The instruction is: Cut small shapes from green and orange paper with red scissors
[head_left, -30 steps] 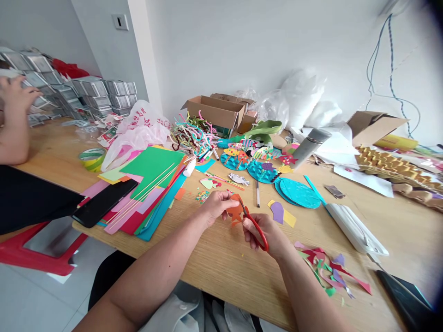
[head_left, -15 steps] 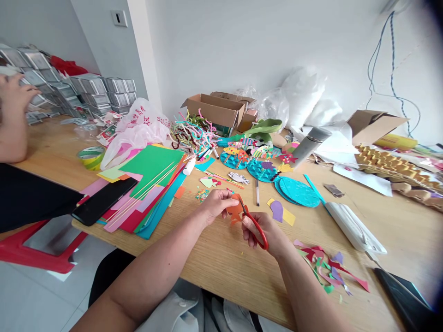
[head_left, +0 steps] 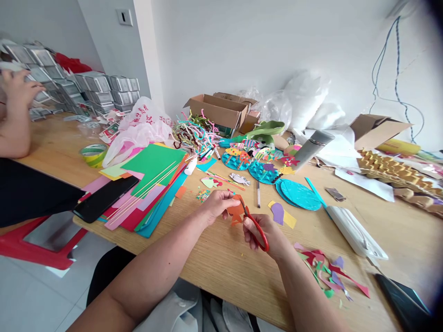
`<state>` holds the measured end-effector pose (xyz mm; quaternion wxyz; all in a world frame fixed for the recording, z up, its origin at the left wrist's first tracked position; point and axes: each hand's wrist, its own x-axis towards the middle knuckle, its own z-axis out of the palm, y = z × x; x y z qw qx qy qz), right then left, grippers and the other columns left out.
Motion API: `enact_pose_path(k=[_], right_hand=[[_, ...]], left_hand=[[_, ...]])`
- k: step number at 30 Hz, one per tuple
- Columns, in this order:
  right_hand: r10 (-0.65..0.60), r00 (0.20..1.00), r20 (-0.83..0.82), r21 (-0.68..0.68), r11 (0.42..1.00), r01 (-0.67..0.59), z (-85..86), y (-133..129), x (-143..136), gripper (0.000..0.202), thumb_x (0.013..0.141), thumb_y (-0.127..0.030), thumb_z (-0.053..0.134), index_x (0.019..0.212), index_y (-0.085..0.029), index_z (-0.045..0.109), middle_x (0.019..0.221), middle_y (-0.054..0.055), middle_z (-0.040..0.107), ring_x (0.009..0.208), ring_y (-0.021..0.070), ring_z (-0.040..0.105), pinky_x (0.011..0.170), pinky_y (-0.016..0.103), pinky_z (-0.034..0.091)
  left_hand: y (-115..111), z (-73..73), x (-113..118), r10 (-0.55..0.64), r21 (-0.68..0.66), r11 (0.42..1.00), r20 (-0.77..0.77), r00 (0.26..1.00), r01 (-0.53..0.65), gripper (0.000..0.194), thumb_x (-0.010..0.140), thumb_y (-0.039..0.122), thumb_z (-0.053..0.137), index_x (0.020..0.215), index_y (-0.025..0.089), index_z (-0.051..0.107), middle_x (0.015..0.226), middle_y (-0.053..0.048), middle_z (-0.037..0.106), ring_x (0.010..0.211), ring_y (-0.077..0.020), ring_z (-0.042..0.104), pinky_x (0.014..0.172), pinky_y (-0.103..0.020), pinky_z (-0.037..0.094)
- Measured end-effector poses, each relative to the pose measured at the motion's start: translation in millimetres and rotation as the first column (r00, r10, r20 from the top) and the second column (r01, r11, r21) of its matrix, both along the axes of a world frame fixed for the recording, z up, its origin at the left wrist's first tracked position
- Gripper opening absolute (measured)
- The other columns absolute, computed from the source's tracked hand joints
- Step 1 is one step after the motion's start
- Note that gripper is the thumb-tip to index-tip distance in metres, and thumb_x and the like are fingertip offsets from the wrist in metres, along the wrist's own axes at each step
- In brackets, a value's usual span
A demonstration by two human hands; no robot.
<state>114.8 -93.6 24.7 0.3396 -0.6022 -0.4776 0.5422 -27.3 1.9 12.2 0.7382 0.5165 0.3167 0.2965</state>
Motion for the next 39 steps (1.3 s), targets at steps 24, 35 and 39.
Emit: enact_pose_path(k=[24, 35, 39], right_hand=[[0.009, 1.0, 0.023, 0.005, 1.0, -0.009, 2.5, 0.3, -1.0, 0.049, 0.068, -0.063, 0.06, 0.058, -0.017, 0.048, 0.046, -0.002, 0.055, 0.033, 0.0084, 0.049, 0.032, 0.019, 0.035], [0.004, 1.0, 0.011, -0.009, 1.0, -0.003, -1.1, 0.9, 0.6, 0.049, 0.07, -0.063, 0.06, 0.058, -0.016, 0.049, 0.047, -0.001, 0.056, 0.032, 0.0083, 0.05, 0.03, 0.017, 0.032], [0.016, 1.0, 0.006, -0.004, 1.0, -0.016, -1.8, 0.4, 1.5, 0.047, 0.073, -0.06, 0.059, 0.06, -0.016, 0.049, 0.047, -0.001, 0.057, 0.033, 0.0082, 0.051, 0.031, 0.016, 0.031]], left_hand=[[0.9, -0.4, -0.1, 0.004, 0.006, 1.0, 0.002, 1.0, -0.004, 0.022, 0.06, 0.032, 0.066, 0.067, 0.012, 0.059, 0.058, 0.0, 0.057, 0.043, -0.0061, 0.045, 0.035, -0.017, 0.028], [-0.4, 1.3, 0.6, 0.047, 0.036, 0.998, -0.022, 0.999, -0.046, 0.023, 0.061, 0.034, 0.065, 0.066, 0.013, 0.056, 0.059, 0.0, 0.055, 0.044, -0.0059, 0.044, 0.034, -0.016, 0.028], [-0.3, 1.5, 0.1, 0.04, 0.055, 0.998, -0.037, 0.999, -0.037, 0.022, 0.062, 0.033, 0.063, 0.067, 0.014, 0.056, 0.059, 0.0, 0.056, 0.044, -0.006, 0.043, 0.035, -0.016, 0.028]])
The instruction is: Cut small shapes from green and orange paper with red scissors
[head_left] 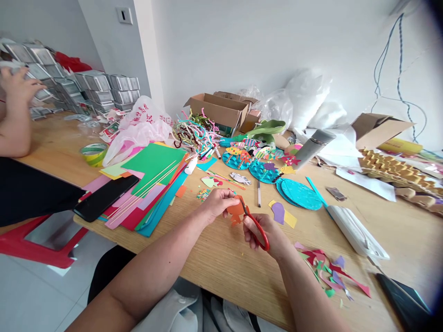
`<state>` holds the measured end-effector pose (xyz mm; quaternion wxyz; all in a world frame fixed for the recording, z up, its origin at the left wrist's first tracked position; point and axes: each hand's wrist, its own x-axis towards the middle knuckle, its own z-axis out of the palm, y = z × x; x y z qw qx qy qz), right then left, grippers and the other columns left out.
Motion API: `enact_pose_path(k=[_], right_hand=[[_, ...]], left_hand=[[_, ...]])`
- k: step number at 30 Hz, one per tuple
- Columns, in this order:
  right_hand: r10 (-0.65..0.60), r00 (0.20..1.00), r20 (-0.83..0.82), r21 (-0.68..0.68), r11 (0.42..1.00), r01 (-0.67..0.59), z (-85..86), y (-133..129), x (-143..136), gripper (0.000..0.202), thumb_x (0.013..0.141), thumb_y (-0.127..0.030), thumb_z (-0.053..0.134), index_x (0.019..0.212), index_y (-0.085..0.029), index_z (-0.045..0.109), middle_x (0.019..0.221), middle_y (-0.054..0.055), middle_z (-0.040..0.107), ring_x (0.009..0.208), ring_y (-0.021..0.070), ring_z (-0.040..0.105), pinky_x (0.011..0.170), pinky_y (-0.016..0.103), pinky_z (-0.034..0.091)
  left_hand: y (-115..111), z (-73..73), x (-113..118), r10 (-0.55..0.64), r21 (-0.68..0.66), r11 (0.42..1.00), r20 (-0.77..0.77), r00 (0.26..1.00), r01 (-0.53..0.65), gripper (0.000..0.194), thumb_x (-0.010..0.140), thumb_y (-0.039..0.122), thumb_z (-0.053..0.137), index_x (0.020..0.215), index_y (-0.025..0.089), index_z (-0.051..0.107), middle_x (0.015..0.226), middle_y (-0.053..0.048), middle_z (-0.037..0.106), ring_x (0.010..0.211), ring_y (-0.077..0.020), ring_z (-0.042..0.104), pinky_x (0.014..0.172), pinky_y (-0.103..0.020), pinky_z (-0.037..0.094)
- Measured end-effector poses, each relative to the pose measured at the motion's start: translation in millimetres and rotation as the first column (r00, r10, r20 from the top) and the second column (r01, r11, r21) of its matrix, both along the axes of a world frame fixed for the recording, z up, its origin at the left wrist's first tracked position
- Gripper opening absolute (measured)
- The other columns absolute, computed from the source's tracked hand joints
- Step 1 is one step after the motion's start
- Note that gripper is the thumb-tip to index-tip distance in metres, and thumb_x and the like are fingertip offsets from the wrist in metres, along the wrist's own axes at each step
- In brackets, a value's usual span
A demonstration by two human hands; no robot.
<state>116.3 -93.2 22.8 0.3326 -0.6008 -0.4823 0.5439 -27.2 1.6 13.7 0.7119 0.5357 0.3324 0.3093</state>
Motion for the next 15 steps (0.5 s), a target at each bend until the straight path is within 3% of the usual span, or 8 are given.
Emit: enact_pose_path(k=[15], right_hand=[[0.006, 1.0, -0.016, 0.006, 1.0, -0.006, -0.9, -0.8, 0.2, 0.045, 0.072, -0.057, 0.063, 0.059, -0.015, 0.05, 0.047, -0.001, 0.057, 0.034, 0.008, 0.051, 0.032, 0.016, 0.036]], left_hand=[[1.8, -1.8, -0.9, -0.043, -0.014, 0.999, 0.004, 0.999, 0.043, 0.022, 0.061, 0.032, 0.064, 0.069, 0.013, 0.058, 0.058, 0.0, 0.056, 0.043, -0.0068, 0.044, 0.033, -0.017, 0.028]])
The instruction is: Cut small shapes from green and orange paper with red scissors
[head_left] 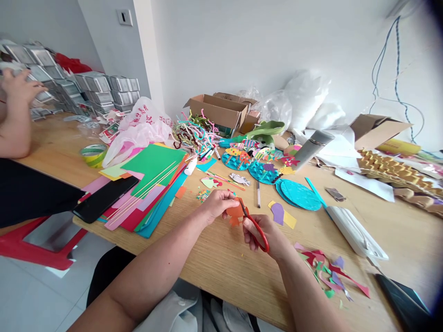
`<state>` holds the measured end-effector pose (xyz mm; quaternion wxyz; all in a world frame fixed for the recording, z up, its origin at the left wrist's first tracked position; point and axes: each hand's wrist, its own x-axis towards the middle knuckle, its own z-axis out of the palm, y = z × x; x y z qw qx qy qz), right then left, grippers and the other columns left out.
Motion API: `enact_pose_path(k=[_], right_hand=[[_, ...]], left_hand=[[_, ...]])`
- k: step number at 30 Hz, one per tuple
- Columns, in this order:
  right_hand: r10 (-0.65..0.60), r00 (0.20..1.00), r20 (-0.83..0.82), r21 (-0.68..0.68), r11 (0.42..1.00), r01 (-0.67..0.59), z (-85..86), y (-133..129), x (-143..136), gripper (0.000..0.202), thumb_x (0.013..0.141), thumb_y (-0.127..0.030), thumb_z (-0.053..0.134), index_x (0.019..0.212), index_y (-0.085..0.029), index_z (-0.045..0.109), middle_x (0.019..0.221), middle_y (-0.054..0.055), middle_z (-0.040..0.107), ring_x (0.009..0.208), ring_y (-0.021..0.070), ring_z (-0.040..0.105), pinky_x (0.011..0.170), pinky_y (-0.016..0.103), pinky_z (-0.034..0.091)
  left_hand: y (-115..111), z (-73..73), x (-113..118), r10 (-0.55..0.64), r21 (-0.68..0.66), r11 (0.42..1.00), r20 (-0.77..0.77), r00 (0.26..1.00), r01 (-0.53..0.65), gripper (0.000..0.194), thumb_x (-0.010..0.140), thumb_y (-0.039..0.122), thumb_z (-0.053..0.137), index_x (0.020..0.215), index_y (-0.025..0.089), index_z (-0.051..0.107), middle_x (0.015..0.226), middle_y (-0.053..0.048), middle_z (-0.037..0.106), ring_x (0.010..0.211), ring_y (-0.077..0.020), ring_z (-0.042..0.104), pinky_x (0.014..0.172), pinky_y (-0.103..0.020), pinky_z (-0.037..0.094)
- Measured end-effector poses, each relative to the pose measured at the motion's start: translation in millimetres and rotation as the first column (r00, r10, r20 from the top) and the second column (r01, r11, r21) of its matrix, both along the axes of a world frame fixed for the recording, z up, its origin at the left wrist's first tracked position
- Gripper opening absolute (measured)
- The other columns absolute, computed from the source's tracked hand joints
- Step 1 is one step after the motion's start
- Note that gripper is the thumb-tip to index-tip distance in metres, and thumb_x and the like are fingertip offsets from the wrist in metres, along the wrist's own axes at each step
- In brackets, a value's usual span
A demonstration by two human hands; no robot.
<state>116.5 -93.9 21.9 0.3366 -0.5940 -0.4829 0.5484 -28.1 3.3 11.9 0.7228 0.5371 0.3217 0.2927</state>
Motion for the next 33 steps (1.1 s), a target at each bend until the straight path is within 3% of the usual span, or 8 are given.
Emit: enact_pose_path(k=[33], right_hand=[[-0.024, 1.0, -0.012, -0.018, 1.0, 0.023, 1.6, 0.8, -1.2, 0.047, 0.07, -0.059, 0.062, 0.058, -0.015, 0.049, 0.044, -0.002, 0.055, 0.031, 0.0073, 0.05, 0.03, 0.015, 0.034]], left_hand=[[-0.8, 0.9, 0.9, 0.007, -0.043, 0.999, 0.011, 1.0, -0.006, 0.023, 0.06, 0.032, 0.066, 0.07, 0.013, 0.059, 0.059, 0.0, 0.058, 0.042, -0.006, 0.045, 0.033, -0.017, 0.029]])
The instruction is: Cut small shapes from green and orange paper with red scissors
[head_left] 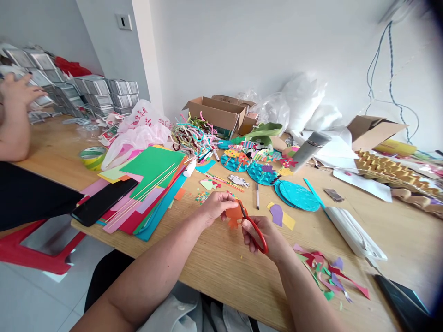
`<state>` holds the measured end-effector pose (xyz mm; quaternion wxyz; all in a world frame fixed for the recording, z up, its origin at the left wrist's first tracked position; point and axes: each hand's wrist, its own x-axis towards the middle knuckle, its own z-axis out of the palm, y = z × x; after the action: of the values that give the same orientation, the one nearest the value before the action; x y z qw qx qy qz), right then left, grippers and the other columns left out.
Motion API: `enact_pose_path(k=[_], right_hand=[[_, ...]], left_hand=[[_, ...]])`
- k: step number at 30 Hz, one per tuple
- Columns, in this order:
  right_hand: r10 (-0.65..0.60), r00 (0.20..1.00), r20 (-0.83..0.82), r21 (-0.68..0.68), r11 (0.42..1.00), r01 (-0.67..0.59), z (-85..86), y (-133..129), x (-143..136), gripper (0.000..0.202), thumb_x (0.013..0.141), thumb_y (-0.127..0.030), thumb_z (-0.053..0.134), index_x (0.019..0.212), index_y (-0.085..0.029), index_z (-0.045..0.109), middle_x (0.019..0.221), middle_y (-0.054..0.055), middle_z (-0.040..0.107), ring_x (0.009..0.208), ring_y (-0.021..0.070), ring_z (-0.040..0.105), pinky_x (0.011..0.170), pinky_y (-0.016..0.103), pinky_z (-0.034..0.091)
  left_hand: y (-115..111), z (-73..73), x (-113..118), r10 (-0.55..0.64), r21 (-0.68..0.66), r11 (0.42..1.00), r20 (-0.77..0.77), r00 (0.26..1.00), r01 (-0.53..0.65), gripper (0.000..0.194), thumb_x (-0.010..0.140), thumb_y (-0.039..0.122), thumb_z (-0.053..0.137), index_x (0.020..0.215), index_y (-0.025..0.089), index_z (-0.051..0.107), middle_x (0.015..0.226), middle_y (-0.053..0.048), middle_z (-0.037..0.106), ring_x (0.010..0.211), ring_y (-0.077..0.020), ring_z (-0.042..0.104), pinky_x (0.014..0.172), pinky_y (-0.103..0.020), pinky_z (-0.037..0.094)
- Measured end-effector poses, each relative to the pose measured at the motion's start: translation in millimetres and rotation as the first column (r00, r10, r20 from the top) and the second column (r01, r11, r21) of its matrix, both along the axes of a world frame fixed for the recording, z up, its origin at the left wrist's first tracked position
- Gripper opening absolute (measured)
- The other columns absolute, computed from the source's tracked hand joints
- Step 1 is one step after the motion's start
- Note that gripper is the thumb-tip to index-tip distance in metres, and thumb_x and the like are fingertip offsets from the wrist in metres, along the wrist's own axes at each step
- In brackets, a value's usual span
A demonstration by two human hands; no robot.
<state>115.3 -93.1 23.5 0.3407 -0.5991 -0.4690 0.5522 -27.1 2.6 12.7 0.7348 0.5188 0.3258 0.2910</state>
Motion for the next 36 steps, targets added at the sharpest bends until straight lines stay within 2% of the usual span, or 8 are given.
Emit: enact_pose_path(k=[7, 23, 36], right_hand=[[-0.006, 1.0, 0.003, 0.004, 1.0, 0.006, 2.3, 0.3, -1.0, 0.047, 0.07, -0.059, 0.063, 0.059, -0.015, 0.049, 0.044, -0.002, 0.056, 0.031, 0.0071, 0.05, 0.03, 0.015, 0.035], [0.021, 1.0, 0.013, 0.02, 1.0, -0.021, 3.7, -0.6, -1.7, 0.047, 0.072, -0.06, 0.059, 0.061, -0.015, 0.051, 0.05, -0.001, 0.057, 0.037, 0.0088, 0.054, 0.036, 0.018, 0.04], [0.008, 0.999, 0.038, 0.03, 1.0, -0.009, 4.2, -1.3, -1.6, 0.047, 0.071, -0.061, 0.059, 0.06, -0.016, 0.049, 0.047, -0.002, 0.056, 0.033, 0.008, 0.051, 0.033, 0.017, 0.035]], left_hand=[[-0.3, -0.6, 0.4, 0.031, 0.016, 0.999, 0.011, 0.999, -0.032, 0.025, 0.061, 0.034, 0.066, 0.072, 0.013, 0.059, 0.059, 0.0, 0.057, 0.043, -0.0058, 0.044, 0.033, -0.016, 0.029], [-0.9, -1.2, 0.5, -0.007, 0.002, 1.0, -0.013, 1.0, 0.007, 0.023, 0.061, 0.031, 0.066, 0.072, 0.012, 0.061, 0.059, 0.0, 0.057, 0.044, -0.0066, 0.045, 0.035, -0.017, 0.029], [-0.4, -1.3, 0.4, -0.022, -0.005, 1.0, -0.003, 1.0, 0.022, 0.023, 0.061, 0.032, 0.066, 0.072, 0.013, 0.061, 0.059, -0.001, 0.059, 0.044, -0.0076, 0.046, 0.036, -0.018, 0.028]])
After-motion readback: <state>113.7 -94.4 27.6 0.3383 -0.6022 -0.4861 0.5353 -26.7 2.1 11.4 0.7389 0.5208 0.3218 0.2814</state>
